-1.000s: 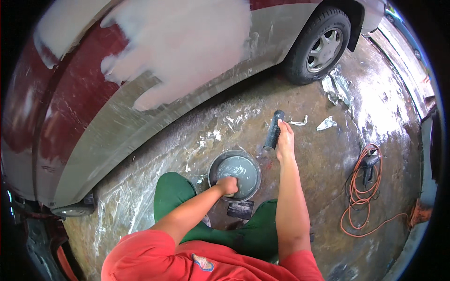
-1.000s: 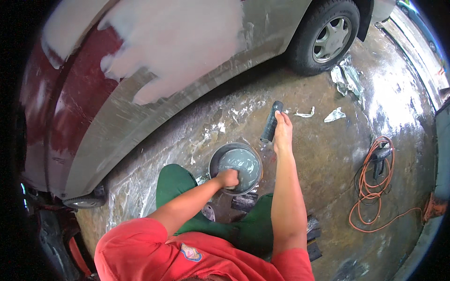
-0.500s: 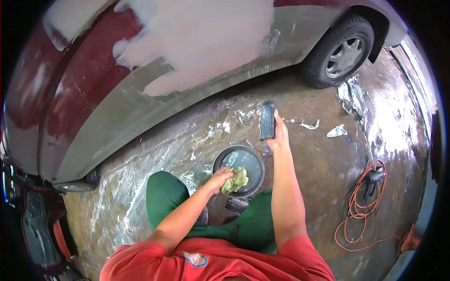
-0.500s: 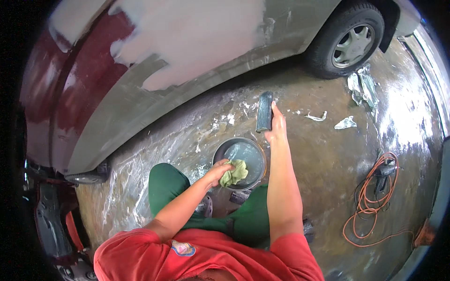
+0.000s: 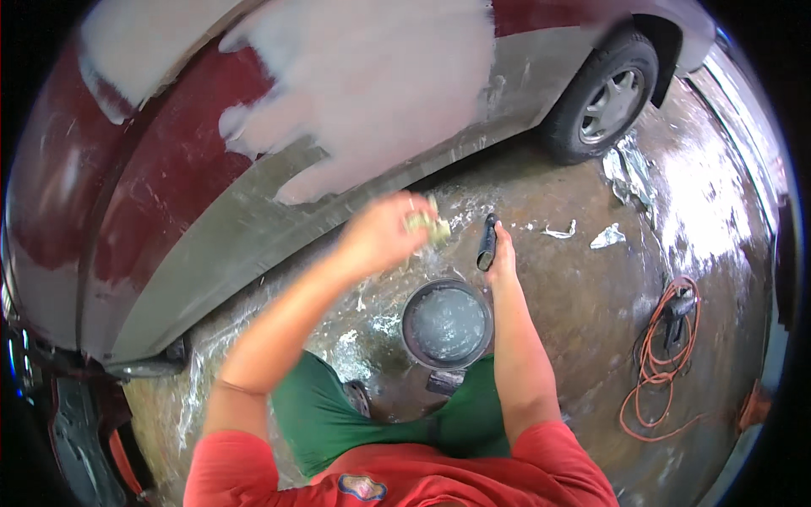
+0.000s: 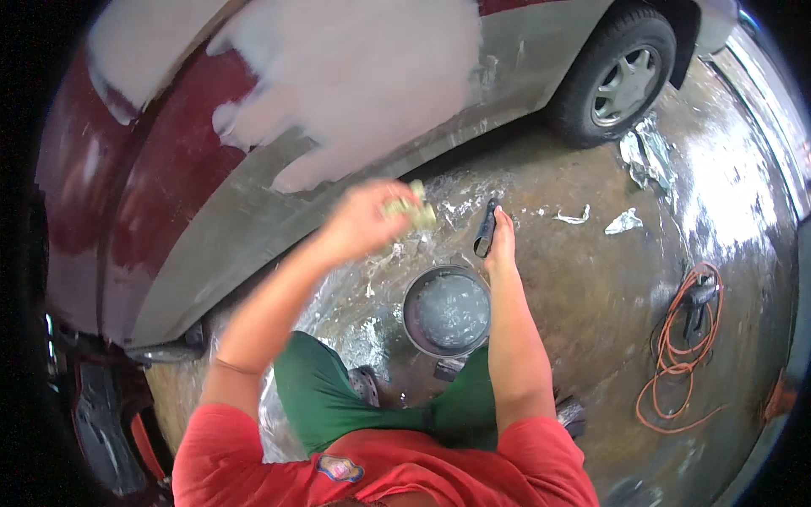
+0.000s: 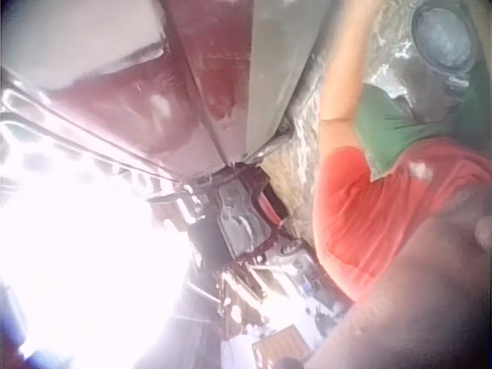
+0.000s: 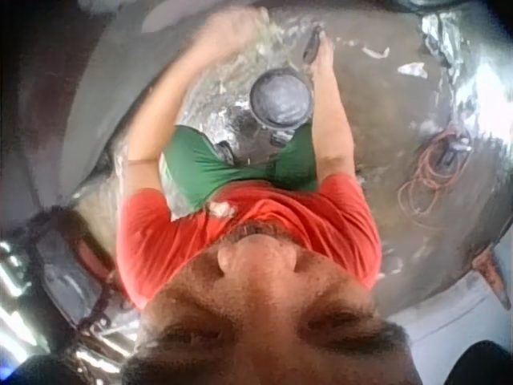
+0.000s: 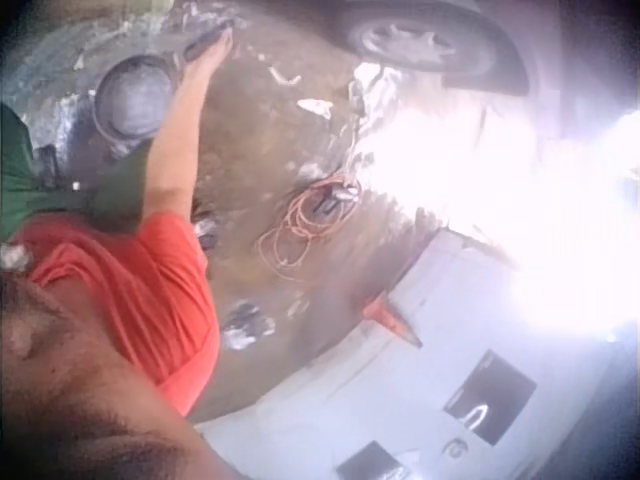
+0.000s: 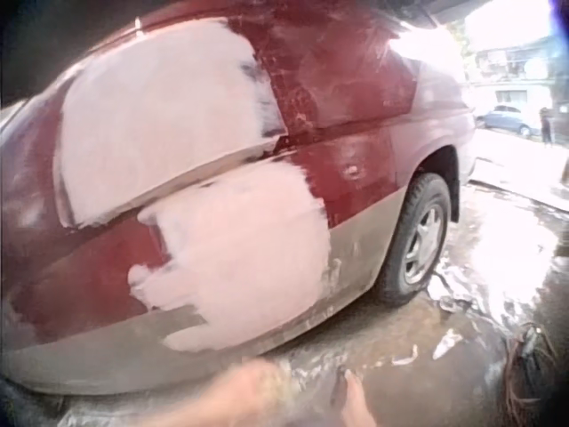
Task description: The person sands a section of a red vehicle's body with a sanding block while holding a wet sponge. They periodically wipe the sanded area with the sponge and touch the surface with their hand.
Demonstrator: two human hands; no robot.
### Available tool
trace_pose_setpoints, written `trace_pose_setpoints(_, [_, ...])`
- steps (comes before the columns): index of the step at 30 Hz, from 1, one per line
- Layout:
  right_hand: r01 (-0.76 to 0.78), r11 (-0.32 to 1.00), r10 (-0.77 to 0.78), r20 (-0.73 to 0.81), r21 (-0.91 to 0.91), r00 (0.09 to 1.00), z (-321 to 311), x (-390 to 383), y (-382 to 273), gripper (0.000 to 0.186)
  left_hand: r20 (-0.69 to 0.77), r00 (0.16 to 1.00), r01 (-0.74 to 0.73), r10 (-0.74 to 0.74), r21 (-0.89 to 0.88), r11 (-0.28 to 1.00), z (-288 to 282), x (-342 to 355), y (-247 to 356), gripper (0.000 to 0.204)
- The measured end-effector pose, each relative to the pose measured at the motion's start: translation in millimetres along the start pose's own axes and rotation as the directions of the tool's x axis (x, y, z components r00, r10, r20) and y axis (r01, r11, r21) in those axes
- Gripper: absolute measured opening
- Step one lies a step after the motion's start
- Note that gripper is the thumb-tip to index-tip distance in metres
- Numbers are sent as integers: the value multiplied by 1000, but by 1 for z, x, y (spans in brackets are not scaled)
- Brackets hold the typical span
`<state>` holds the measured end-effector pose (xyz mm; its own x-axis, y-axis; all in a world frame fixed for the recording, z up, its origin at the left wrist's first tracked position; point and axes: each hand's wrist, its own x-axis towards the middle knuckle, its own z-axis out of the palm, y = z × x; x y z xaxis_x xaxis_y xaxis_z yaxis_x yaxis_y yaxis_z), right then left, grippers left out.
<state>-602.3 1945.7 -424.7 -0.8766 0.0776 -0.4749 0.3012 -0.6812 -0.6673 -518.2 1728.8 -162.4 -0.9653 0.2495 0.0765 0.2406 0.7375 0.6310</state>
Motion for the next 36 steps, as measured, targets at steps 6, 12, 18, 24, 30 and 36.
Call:
trace_pose_setpoints(6, [85,992,-81,-51,95,995,95,-69,3,37,-69,761,-305,645,840,449,-193,54,93,33])
trace_pose_setpoints(12, [641,720,-654,-48,266,755,259,-106,-46,55,286,610,-310,739,944,-111,-233,80,96,22])
trace_pose_setpoints(18, [842,497,-845,-339,-209,414,326,-65,-68,48,358,355,-397,863,894,-208,-238,118,54,41])
trace_pose_setpoints(24, [899,385,-895,-322,-209,308,342,-67,-64,51,265,180,-350,947,917,-190,-229,137,40,29])
trace_pose_setpoints(30, [888,376,-920,-218,-265,324,329,-66,-74,53,269,169,-509,948,848,-150,-224,135,53,19])
trace_pose_setpoints(36, [842,236,-967,-34,-486,251,365,-120,9,58,272,203,-494,941,858,-141,-228,135,40,17])
